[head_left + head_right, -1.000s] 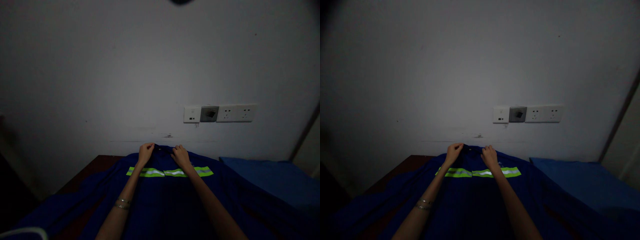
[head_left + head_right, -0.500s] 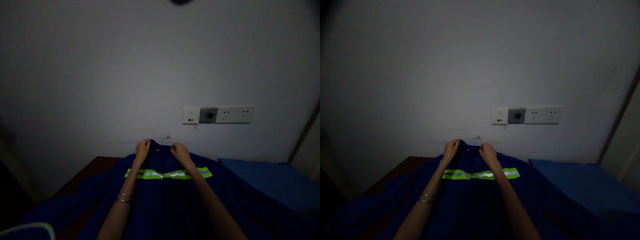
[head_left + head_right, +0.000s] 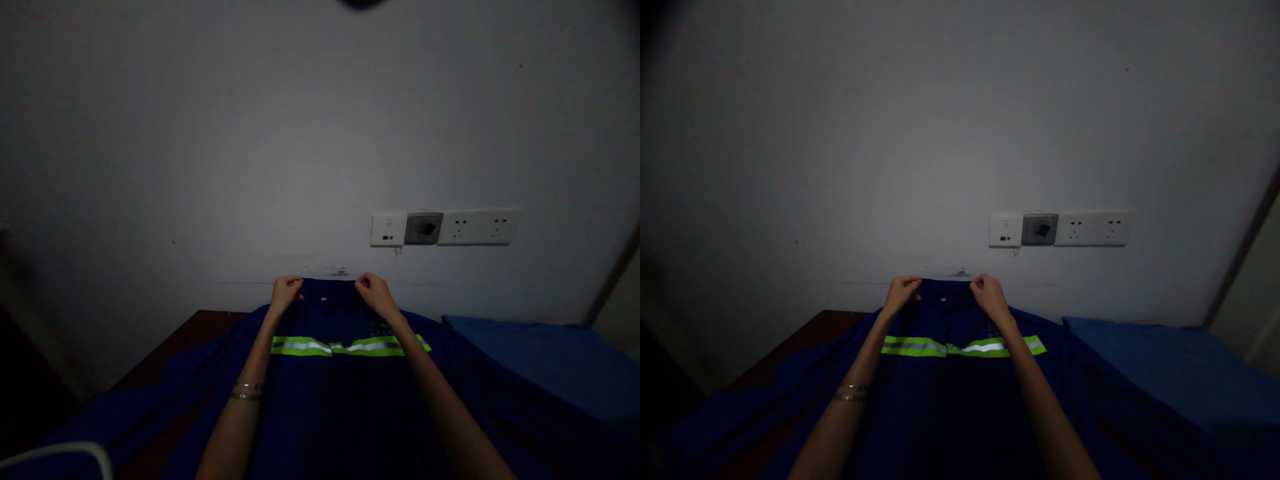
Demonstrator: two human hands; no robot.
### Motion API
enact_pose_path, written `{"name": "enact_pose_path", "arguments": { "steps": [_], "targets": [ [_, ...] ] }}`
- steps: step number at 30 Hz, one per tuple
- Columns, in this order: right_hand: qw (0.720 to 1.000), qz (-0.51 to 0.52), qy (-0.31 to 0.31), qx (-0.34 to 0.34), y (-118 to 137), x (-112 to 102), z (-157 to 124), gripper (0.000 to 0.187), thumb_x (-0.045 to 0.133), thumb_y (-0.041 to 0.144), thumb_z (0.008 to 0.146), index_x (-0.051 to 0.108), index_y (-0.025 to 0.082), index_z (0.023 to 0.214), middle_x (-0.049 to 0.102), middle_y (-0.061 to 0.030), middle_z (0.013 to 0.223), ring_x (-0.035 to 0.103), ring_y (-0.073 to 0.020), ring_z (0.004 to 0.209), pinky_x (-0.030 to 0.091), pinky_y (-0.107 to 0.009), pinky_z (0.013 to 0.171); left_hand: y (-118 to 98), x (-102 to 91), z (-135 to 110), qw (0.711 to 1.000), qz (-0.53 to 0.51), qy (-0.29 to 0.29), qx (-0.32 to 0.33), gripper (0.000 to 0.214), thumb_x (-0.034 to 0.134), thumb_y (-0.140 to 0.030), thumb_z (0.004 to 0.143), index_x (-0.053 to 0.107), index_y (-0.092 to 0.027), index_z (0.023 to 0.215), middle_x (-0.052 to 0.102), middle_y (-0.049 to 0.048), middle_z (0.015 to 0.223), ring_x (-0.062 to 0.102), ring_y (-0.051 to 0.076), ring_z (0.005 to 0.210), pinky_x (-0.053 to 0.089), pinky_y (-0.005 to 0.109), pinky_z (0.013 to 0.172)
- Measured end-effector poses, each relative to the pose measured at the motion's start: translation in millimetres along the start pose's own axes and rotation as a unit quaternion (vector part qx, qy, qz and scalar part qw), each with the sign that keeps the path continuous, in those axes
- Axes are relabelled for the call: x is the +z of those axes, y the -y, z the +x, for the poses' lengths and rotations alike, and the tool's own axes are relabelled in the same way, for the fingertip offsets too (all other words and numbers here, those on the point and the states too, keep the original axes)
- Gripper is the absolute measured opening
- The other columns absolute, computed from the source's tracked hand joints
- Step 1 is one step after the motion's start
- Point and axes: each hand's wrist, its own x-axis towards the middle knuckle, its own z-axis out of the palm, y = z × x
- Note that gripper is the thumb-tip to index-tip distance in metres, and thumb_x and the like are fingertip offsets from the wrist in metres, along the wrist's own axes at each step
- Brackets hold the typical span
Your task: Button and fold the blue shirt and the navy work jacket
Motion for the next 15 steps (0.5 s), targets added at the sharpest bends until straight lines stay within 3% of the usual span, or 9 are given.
{"name": "enact_pose_path", "arguments": {
  "steps": [4, 9, 12, 15],
  "targets": [
    [1.000, 0.014, 0.019, -0.012, -8.3, -12.4, 3.8, 0.016, 0.047, 0.023, 0.072, 0.061, 0.015, 0.071, 0.065, -0.0049, 0.073, 0.058, -0.0147, 0.068, 0.041, -0.022, 0.065, -0.7, -9.0, -2.3, 0.997, 0.031, 0.046, 0.044, 0.026, 0.056, -0.027, 0.075, 0.066, -0.008, 0.089, 0.058, -0.0018, 0.047, 0.054, 0.010, 0.039, 0.041, 0.018, 0.041],
    [1.000, 0.013, 0.017, -0.016, -7.8, -15.1, 2.3, 0.019, 0.050, 0.034, 0.074, 0.058, 0.016, 0.077, 0.062, -0.0043, 0.074, 0.057, -0.0156, 0.069, 0.041, -0.024, 0.065, -4.7, -4.9, -7.8, 0.994, 0.080, 0.031, 0.063, 0.027, 0.054, -0.026, 0.074, 0.068, -0.008, 0.088, 0.058, -0.0008, 0.050, 0.049, 0.008, 0.039, 0.038, 0.018, 0.042],
    [0.999, -0.043, 0.017, -0.023, 5.6, -7.4, -8.3, 0.040, 0.058, 0.048, 0.068, 0.053, 0.017, 0.093, 0.059, -0.0065, 0.085, 0.056, -0.0188, 0.078, 0.041, -0.027, 0.068, -4.6, 1.0, -9.4, 0.991, 0.110, 0.000, 0.076, 0.027, 0.054, -0.027, 0.073, 0.069, -0.009, 0.086, 0.060, 0.0004, 0.053, 0.050, 0.009, 0.044, 0.038, 0.019, 0.045],
    [0.989, -0.132, 0.060, -0.015, 20.4, 1.5, -24.1, 0.060, 0.065, 0.050, 0.060, 0.047, 0.018, 0.107, 0.053, -0.0110, 0.102, 0.052, -0.0245, 0.092, 0.041, -0.030, 0.070, -1.2, 4.5, -8.1, 0.986, 0.131, -0.050, 0.087, 0.026, 0.055, -0.027, 0.072, 0.071, -0.010, 0.085, 0.064, 0.0029, 0.059, 0.055, 0.011, 0.051, 0.041, 0.020, 0.051]
  ]
}}
